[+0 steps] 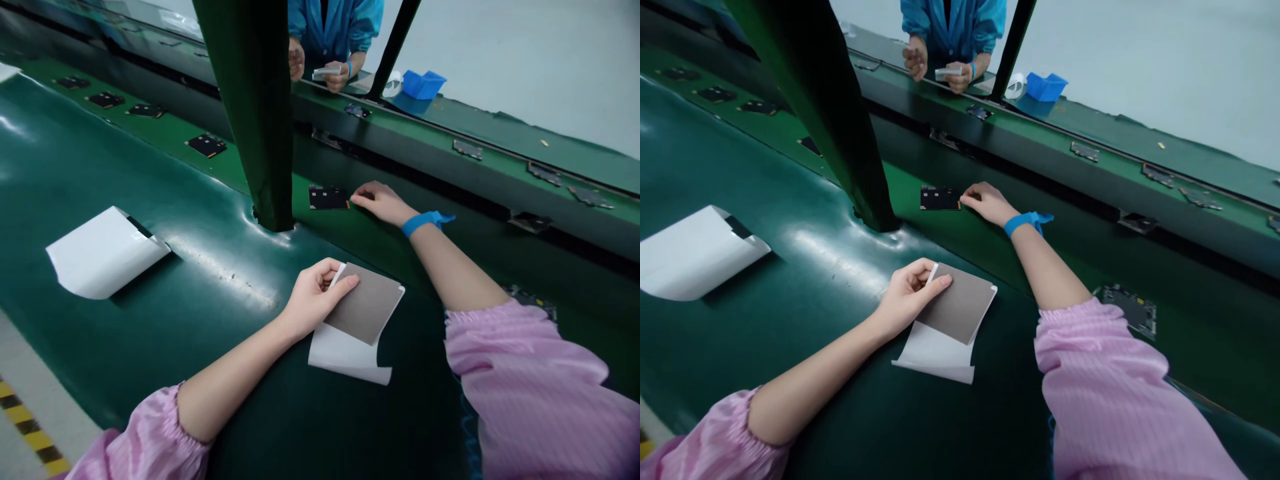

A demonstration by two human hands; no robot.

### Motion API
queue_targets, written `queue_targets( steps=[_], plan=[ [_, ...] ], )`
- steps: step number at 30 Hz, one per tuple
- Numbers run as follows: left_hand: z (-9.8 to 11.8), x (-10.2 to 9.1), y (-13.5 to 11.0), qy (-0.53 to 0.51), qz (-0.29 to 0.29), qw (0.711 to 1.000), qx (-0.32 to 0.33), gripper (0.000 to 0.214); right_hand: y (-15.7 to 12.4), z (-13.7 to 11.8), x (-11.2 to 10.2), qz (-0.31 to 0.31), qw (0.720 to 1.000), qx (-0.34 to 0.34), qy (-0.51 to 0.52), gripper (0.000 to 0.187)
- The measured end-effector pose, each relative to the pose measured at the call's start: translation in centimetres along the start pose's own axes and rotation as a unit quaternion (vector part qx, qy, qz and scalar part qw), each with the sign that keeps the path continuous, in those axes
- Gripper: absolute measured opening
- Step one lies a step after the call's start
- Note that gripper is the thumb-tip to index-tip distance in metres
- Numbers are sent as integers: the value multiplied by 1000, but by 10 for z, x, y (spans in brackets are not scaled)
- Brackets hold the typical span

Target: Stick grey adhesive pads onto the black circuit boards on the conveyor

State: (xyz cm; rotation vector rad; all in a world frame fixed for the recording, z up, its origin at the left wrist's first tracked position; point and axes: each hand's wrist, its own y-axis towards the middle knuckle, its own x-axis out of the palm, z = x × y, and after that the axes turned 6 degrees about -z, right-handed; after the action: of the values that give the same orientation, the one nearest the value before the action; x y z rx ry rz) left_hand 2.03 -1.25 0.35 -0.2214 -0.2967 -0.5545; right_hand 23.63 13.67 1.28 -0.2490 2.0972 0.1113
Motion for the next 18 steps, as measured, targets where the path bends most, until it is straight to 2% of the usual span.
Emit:
queue_targets(
  steps=[3, 6, 12, 18],
  plan=[
    [0, 0, 0, 7, -11, 1000, 2, 17, 24, 0, -2, -32, 999, 23, -15, 27],
    [0, 0, 0, 13, -21, 1000, 10, 16, 34, 5, -5, -54, 998, 16, -33, 29],
    [-1, 0, -1, 19, -24, 1000, 6, 15, 35, 22, -12, -97, 993, 3, -62, 31],
    [-2, 0, -1, 31, -26, 999, 8, 17, 32, 26, -19, -129, 989, -7, -64, 33]
  ],
)
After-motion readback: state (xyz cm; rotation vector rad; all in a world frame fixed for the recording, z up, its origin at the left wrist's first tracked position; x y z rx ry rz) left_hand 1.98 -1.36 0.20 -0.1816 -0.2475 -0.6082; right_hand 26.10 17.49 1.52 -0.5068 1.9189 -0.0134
